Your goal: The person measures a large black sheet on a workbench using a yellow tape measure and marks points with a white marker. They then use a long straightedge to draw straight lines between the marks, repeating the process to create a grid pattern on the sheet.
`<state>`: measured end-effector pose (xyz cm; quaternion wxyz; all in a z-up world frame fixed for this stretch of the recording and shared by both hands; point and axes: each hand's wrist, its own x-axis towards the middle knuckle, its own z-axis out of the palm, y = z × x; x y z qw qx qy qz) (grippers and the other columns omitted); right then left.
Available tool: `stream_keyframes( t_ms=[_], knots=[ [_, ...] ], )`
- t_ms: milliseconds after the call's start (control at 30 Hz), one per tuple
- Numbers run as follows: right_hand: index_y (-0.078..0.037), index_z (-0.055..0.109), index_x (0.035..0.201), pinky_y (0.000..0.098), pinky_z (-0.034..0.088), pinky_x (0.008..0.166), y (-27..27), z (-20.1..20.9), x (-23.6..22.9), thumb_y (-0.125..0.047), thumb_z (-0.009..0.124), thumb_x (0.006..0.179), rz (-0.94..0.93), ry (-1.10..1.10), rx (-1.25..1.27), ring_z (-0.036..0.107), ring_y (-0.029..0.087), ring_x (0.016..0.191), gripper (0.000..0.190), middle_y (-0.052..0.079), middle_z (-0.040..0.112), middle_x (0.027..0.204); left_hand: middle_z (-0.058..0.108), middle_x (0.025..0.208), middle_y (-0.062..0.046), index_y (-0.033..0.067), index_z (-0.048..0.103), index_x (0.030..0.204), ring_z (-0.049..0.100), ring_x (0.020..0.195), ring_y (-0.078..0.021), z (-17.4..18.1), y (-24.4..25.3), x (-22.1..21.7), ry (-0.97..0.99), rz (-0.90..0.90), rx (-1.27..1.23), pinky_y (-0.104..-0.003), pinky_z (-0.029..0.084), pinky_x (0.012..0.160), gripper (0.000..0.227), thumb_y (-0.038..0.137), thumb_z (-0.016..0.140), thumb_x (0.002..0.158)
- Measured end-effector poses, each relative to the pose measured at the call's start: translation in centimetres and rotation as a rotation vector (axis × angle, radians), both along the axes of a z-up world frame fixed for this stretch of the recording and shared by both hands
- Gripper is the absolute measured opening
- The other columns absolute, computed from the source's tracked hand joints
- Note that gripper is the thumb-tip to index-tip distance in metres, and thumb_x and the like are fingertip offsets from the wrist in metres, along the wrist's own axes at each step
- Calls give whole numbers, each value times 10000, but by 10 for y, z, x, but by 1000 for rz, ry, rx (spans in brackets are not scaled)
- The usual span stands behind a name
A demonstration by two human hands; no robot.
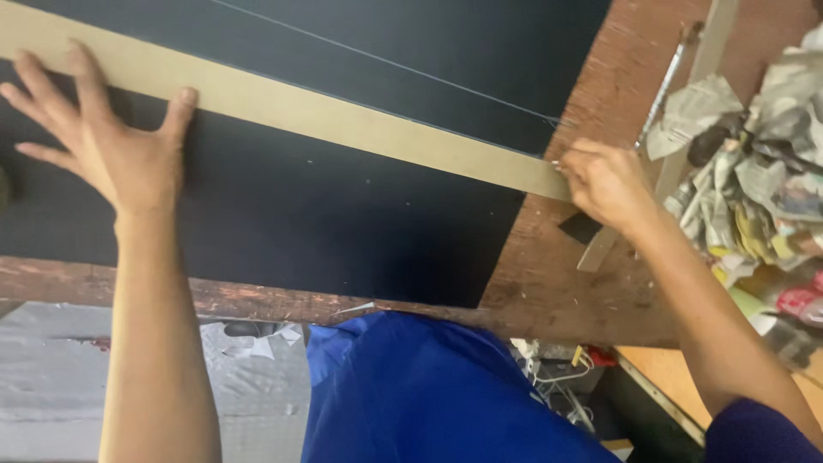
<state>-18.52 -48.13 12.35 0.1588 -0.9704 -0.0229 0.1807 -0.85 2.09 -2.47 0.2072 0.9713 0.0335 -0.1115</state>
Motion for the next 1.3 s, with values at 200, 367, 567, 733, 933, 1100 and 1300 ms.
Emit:
stream_keyframes(
  t_ms=[200,367,567,733,933,1100,1300],
  knots=[
    [-26,741,1236,393,513,736,-20,-6,-50,-40,653,1023,-412,-125,20,638,277,844,231,141,639,987,44,1784,-233,238,328,1743,-44,1601,-543,19,-14,6,87,-74,45,-880,7,1171,941,641,733,996],
    [-47,750,1309,399,522,824,11,-48,-82,-58,652,1054,-468,-273,-52,602,281,931,273,141,546,1023,87,1786,-158,312,377,1702,-46,1593,-535,47,-27,5,138,-137,-24,-903,-16,1154,836,668,684,1011],
    [-14,710,1286,320,517,645,39,-57,-125,-91,810,914,-615,-283,98,604,194,738,393,113,595,1063,101,1836,-129,319,398,1753,-19,1634,-497,48,-13,-23,168,-149,134,-853,17,1198,870,646,714,1011],
    [-1,691,1316,278,497,593,46,-60,-140,-66,852,864,-657,-263,146,576,159,656,484,119,601,1123,13,1747,-216,283,241,1713,-48,1612,-484,15,13,-45,74,-92,-27,-808,-15,1238,988,690,683,928],
    [-37,698,1332,323,544,726,40,-55,-138,-128,896,873,-461,-337,-42,640,222,863,508,110,597,1153,-44,1763,-274,295,203,1757,-71,1619,-529,-1,7,-48,94,-25,212,-819,20,1232,1056,745,647,912],
    [-4,690,1424,305,531,701,45,-59,-136,-129,893,951,-510,-296,71,614,205,851,529,135,573,1199,11,1766,-187,303,195,1715,-39,1607,-496,11,8,-40,77,68,177,-821,26,1176,1080,858,665,917],
    [-5,701,1404,284,531,671,44,-66,-145,-161,914,905,-519,-256,39,595,134,696,564,126,570,1225,9,1755,-173,307,213,1704,-35,1599,-495,4,0,-41,50,84,136,-802,9,1189,1030,824,657,931]
  ],
)
